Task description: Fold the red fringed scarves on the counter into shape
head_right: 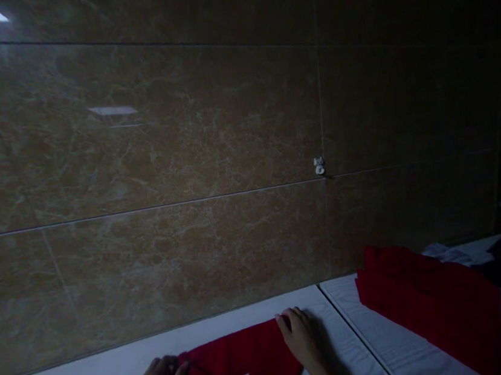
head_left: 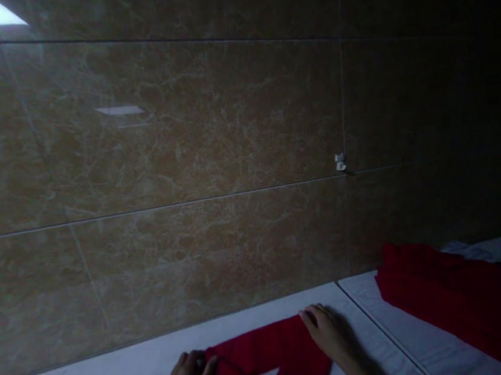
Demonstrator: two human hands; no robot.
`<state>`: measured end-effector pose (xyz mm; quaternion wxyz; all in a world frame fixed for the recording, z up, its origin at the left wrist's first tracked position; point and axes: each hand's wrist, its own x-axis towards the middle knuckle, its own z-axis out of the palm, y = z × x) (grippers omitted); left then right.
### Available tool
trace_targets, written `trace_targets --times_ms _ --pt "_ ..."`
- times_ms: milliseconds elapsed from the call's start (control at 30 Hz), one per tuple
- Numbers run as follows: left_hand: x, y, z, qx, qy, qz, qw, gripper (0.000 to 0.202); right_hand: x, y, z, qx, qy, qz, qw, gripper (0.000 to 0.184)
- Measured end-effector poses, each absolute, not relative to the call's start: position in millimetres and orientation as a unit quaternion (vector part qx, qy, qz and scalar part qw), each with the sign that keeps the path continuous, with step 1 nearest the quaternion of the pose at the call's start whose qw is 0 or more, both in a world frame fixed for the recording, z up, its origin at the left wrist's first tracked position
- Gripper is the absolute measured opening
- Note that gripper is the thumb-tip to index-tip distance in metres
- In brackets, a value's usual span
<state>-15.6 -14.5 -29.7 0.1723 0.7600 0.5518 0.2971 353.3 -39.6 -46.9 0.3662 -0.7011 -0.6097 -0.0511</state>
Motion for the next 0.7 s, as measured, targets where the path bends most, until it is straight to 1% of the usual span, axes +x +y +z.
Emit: trace_targets --times_ms 33,100,200,233,267,300,367,433,467,500,600,700 --pt "-13 -16 -30 0.747 0.554 0.311 0.197 0.038 352 -40 -46 -0.711 -0.611 -0.046 0.346 0.035" --pt "-4 -17 -28 0.724 0.546 0.334 0.257 0.045 349 -39 -46 -0.716 -0.608 -0.034 0.341 0.035" --pt "8 -19 -24 0.666 0.503 0.400 0.379 0.057 346 -35 -46 -0.698 -0.600 -0.007 0.390 0.039" --pt "10 -19 -23 0.647 0.489 0.418 0.410 0.060 346 -35 -46 -0.691 -0.597 0.005 0.406 0.040" --pt "11 -19 -22 0.634 0.487 0.431 0.418 0.062 347 -34 -45 -0.688 -0.592 0.014 0.419 0.041" --pt "11 -18 -21 0.632 0.496 0.442 0.399 0.063 347 -35 -44 -0.686 -0.587 0.017 0.430 0.041" --pt "8 -16 -19 0.662 0.525 0.448 0.294 0.060 350 -35 -42 -0.676 -0.581 0.007 0.453 0.038" --pt "7 -17 -18 0.717 0.526 0.429 0.159 0.051 351 -36 -43 -0.658 -0.580 -0.010 0.481 0.035" --pt "8 -19 -16 0.752 0.505 0.407 0.114 0.046 351 -36 -44 -0.648 -0.582 -0.011 0.492 0.035" --pt "12 -23 -14 0.789 0.475 0.379 0.090 0.041 350 -36 -45 -0.639 -0.585 -0.006 0.499 0.036" --pt "33 -42 -7 0.873 0.377 0.295 0.095 0.037 344 -38 -39 -0.618 -0.603 0.016 0.505 0.037" --pt "55 -58 -2 0.921 0.288 0.231 0.123 0.041 332 -55 -12 -0.606 -0.622 0.025 0.495 0.033"
